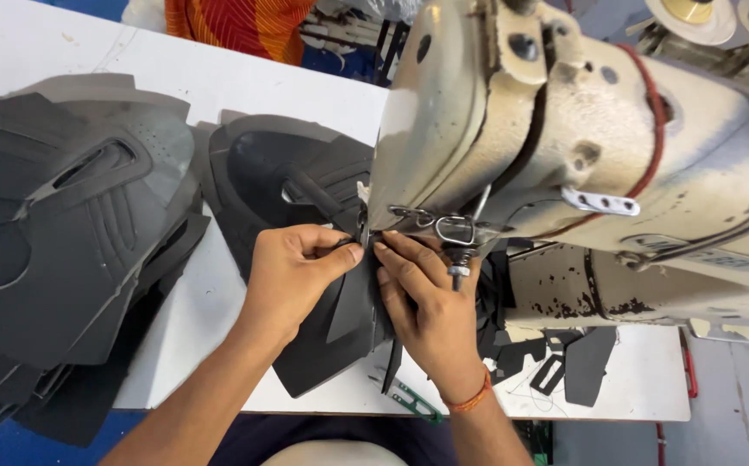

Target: The person uses a sewing machine to stitch black rubber or synthetic shoe parts. They repeatedly pick up a small strip, align it with a larger shoe component, and feed it through the machine to sew them together. The finished pieces are placed on a pile to the left.

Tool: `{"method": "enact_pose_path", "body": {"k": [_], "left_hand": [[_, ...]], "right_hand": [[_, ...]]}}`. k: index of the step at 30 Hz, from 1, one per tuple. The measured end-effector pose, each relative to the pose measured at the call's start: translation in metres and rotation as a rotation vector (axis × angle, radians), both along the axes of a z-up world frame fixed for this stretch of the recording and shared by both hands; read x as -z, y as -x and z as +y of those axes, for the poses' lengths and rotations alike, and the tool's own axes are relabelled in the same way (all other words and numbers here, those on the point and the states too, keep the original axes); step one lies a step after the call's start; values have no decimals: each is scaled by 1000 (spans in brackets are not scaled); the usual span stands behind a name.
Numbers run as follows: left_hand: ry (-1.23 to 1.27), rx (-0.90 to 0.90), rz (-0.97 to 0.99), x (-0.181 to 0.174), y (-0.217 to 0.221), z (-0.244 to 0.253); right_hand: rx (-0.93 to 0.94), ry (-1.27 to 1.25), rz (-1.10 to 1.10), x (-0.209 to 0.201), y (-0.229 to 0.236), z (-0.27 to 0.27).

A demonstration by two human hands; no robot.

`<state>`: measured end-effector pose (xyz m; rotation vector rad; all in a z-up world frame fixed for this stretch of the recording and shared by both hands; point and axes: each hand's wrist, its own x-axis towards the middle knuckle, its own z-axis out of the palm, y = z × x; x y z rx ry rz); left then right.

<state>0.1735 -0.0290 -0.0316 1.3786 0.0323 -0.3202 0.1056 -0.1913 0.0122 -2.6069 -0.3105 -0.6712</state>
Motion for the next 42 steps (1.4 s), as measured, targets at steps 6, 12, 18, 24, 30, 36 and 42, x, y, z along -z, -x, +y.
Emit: {"method": "enact_pose_path", "body": {"k": [6,12,18,24,30,36,42], "left_hand": [[28,93,92,-10,-5,10],[25,71,84,0,-6,7],[26,50,86,3,-8,6],[28,20,39,3,-3,2],[-46,4,8,-11,1,0],[-62,70,-17,-13,5,7],[10,53,76,-1,-3,4]], "right_hand": [[19,29,-15,0,5,3],[22,12,-48,3,6,5],[30,1,-42,2,2,7],[24,2,-58,3,2,7],[18,17,-88,3,3,3],[-12,-17,-79,-5,9,-3],[396,-86,-567,-43,58,-103]]}}
